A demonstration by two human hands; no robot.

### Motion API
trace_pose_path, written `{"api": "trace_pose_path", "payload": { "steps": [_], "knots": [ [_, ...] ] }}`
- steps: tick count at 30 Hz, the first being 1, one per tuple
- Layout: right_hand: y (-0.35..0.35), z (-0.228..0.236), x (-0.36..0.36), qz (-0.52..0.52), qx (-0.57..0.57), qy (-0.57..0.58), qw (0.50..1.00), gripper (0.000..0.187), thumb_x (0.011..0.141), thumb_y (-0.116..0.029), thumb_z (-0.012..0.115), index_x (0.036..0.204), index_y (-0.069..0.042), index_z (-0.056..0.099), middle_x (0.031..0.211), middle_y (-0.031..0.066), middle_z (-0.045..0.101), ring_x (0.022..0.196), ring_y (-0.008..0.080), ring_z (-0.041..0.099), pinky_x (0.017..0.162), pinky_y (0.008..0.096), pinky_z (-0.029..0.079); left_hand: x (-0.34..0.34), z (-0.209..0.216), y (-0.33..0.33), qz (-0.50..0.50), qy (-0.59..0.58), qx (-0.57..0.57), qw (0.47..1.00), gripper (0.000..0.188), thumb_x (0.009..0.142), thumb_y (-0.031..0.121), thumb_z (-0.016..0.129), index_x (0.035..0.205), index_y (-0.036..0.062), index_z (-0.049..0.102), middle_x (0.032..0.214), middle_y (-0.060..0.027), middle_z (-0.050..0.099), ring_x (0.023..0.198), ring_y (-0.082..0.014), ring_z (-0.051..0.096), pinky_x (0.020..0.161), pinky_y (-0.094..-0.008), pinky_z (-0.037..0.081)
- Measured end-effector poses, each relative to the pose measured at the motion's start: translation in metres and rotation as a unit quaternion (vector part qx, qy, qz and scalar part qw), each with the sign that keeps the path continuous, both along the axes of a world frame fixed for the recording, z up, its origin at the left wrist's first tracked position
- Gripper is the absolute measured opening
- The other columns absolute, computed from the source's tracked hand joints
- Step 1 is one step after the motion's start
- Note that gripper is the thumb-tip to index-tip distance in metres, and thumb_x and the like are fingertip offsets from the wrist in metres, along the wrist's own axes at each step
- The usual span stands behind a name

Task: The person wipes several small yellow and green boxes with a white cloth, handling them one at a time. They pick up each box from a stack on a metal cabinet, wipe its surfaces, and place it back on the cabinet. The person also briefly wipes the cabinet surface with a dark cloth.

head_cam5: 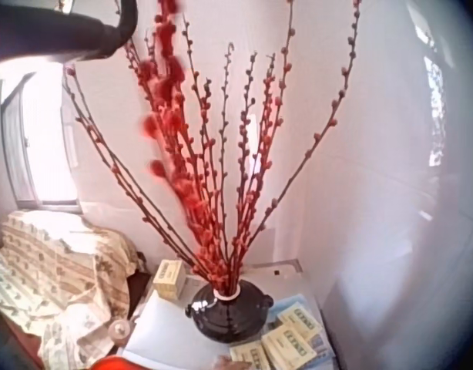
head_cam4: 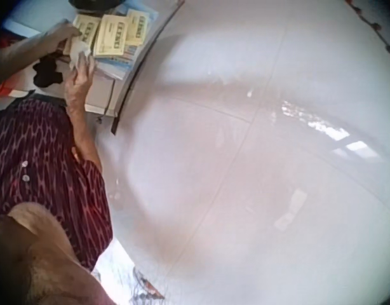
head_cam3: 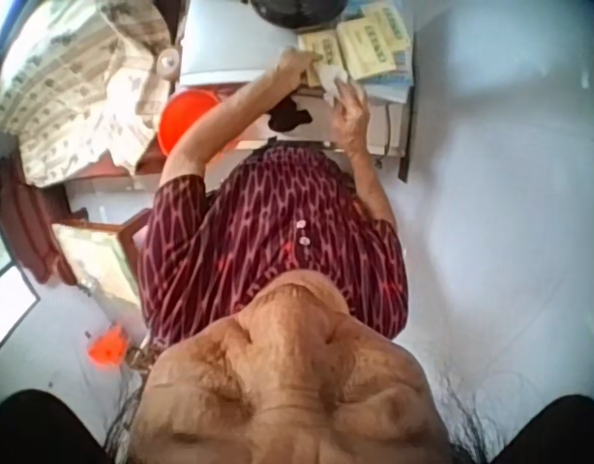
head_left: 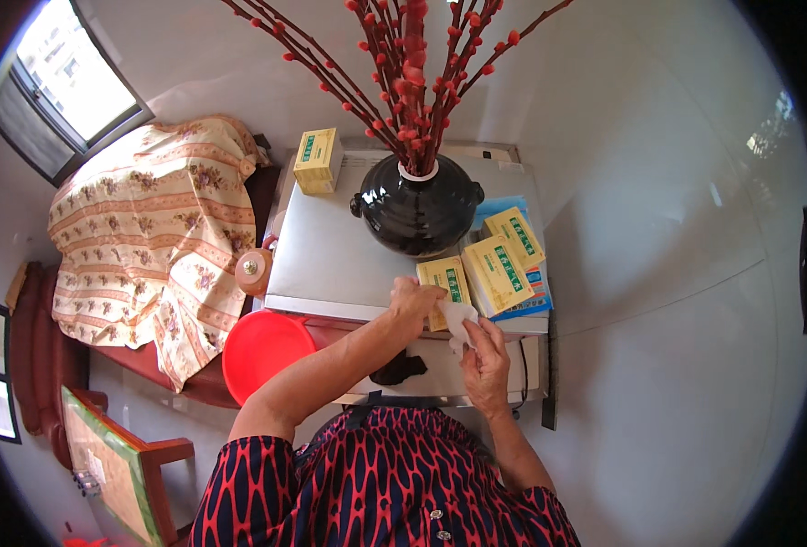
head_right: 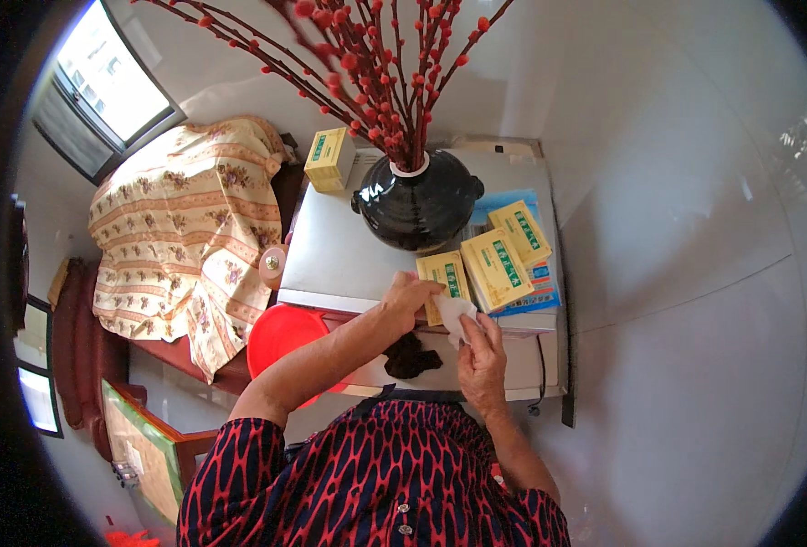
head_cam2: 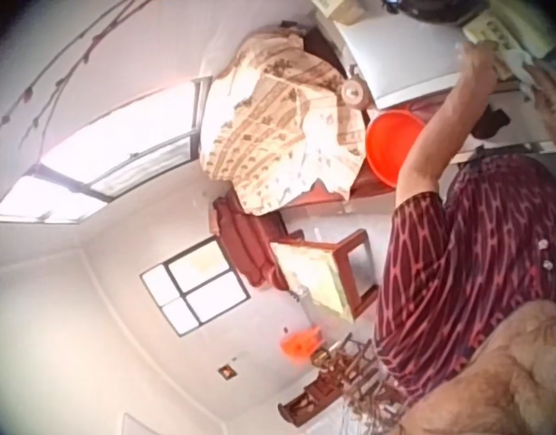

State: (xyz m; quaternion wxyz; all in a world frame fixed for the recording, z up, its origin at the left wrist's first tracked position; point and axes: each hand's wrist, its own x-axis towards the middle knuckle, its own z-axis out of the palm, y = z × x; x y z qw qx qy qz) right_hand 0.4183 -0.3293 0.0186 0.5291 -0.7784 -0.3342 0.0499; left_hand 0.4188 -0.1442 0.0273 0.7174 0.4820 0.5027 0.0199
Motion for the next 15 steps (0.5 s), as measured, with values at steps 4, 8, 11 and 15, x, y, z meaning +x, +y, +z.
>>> {"api": "trace_pose_path", "payload": {
  "steps": [4, 8, 11, 15],
  "knots": [
    [-0.002, -0.009, -0.002, 0.004, 0.001, 0.042, 0.999, 0.038, 0.081, 0.009, 0.048, 0.116, 0.001, 0.058, 0.122, 0.0164, 0.048, 0.099, 0.0262, 0.059, 0.08, 0.0312, 0.051, -0.007, -0.018, -0.004, 0.002, -0.036, 0.05, 0.998, 0.057, 0.066, 0.0, 0.074, 0.111, -0.0013, 0.04, 0.1, -0.0154, 0.055, 0.083, -0.0231, 0.061, 0.06, -0.0378, 0.055],
    [0.0, 0.009, -0.011, 0.004, 0.026, 0.129, 0.991, 0.034, 0.082, 0.007, 0.05, 0.113, 0.001, 0.059, 0.116, 0.0153, 0.051, 0.091, 0.0225, 0.061, 0.075, 0.0291, 0.052, -0.019, 0.025, -0.015, 0.016, -0.043, 0.038, 0.998, 0.048, 0.067, -0.002, 0.073, 0.105, -0.0035, 0.044, 0.096, -0.0148, 0.058, 0.081, -0.0244, 0.062, 0.061, -0.0368, 0.055],
    [0.0, 0.004, -0.017, 0.04, 0.034, 0.151, 0.987, 0.031, 0.083, 0.006, 0.051, 0.112, 0.001, 0.06, 0.112, 0.0117, 0.053, 0.083, 0.0161, 0.061, 0.068, 0.0267, 0.054, -0.034, 0.031, -0.002, -0.089, -0.065, -0.05, 0.993, 0.041, 0.076, 0.004, 0.07, 0.11, -0.0027, 0.047, 0.099, -0.0176, 0.06, 0.086, -0.0255, 0.065, 0.067, -0.0398, 0.056],
    [0.0, 0.011, -0.031, 0.061, 0.101, 0.215, 0.969, 0.027, 0.086, 0.004, 0.051, 0.111, 0.001, 0.061, 0.111, 0.0091, 0.054, 0.084, 0.0134, 0.06, 0.063, 0.0263, 0.055, -0.065, 0.011, 0.013, -0.063, -0.228, -0.15, 0.96, 0.026, 0.077, 0.004, 0.066, 0.098, -0.002, 0.052, 0.092, -0.0108, 0.064, 0.083, -0.0217, 0.066, 0.069, -0.0382, 0.057]
  ]
}}
